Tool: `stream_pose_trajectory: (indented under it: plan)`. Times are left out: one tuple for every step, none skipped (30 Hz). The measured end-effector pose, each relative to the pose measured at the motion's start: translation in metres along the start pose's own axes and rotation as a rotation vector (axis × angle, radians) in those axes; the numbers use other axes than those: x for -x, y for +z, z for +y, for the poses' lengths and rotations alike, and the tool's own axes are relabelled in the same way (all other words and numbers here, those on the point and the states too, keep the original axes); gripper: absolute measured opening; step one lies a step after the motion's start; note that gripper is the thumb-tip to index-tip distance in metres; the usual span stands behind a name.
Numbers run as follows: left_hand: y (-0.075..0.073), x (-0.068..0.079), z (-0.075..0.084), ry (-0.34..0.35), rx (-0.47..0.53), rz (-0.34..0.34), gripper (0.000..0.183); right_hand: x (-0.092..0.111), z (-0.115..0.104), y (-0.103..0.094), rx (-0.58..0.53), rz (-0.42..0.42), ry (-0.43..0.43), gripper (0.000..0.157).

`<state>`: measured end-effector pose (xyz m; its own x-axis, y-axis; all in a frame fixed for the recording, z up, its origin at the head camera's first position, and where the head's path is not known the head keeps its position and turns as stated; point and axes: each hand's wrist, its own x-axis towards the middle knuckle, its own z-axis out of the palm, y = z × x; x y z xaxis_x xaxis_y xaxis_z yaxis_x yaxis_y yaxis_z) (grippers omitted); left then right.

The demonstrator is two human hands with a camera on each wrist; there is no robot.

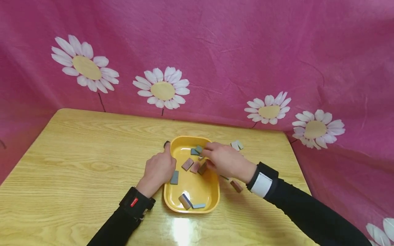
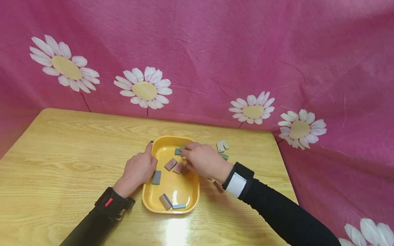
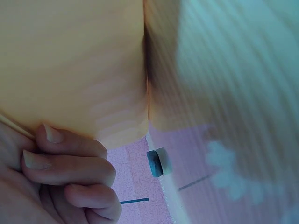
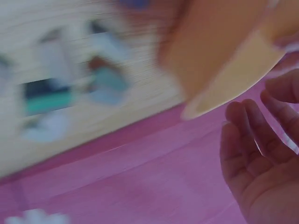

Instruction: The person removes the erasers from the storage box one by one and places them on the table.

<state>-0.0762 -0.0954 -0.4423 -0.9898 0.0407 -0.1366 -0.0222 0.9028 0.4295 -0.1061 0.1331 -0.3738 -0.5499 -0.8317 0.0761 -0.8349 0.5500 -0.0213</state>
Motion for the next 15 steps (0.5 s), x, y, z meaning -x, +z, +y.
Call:
stream_pose_trajectory:
  plan:
    - [0.000, 0.000, 0.000, 0.002, -0.003, 0.000, 0.060, -0.009, -0.007, 0.001, 0.003, -0.007, -0.038, 0.016]
    - [0.000, 0.000, 0.000, 0.003, -0.009, 0.001, 0.060, -0.017, -0.015, 0.002, 0.011, -0.018, -0.076, 0.014]
    - [0.000, 0.000, 0.000, 0.003, -0.012, 0.002, 0.060, -0.025, -0.022, 0.004, 0.020, -0.037, -0.113, 0.014]
    - [0.000, 0.000, 0.000, 0.002, -0.014, 0.002, 0.059, -0.032, -0.028, 0.007, 0.029, -0.058, -0.152, 0.014]
    - [0.000, 0.000, 0.000, 0.003, -0.017, 0.002, 0.059, -0.038, -0.034, 0.010, 0.039, -0.089, -0.186, 0.013]
    - [0.001, 0.001, 0.001, 0.003, -0.020, -0.002, 0.059, -0.043, -0.040, 0.012, 0.046, -0.125, -0.215, 0.014]
    - [0.001, 0.001, 0.001, 0.004, -0.018, -0.004, 0.059, -0.047, -0.045, 0.014, 0.058, -0.165, -0.235, 0.015]
    - [0.002, 0.001, 0.001, 0.004, -0.019, -0.004, 0.059, -0.050, -0.048, 0.017, 0.073, -0.209, -0.251, 0.016]
    - [0.002, 0.001, 0.002, 0.004, -0.019, -0.005, 0.059, -0.052, -0.051, 0.018, 0.082, -0.251, -0.258, 0.017]
    - [0.003, 0.001, 0.002, 0.005, -0.019, -0.008, 0.059, -0.053, -0.054, 0.020, 0.085, -0.288, -0.263, 0.018]
    - [0.003, 0.001, 0.003, 0.004, -0.022, -0.008, 0.059, -0.054, -0.055, 0.021, 0.089, -0.321, -0.262, 0.019]
    - [0.003, 0.001, 0.003, 0.003, -0.024, -0.006, 0.059, -0.055, -0.056, 0.022, 0.090, -0.348, -0.260, 0.021]
    - [0.003, 0.002, 0.003, 0.001, -0.025, -0.002, 0.059, -0.055, -0.057, 0.023, 0.090, -0.368, -0.260, 0.022]
    - [0.002, 0.002, 0.003, -0.001, -0.028, 0.001, 0.059, -0.055, -0.057, 0.024, 0.094, -0.382, -0.269, 0.025]
    - [0.002, 0.002, 0.003, -0.003, -0.030, 0.002, 0.059, -0.055, -0.058, 0.025, 0.087, -0.392, -0.273, 0.027]
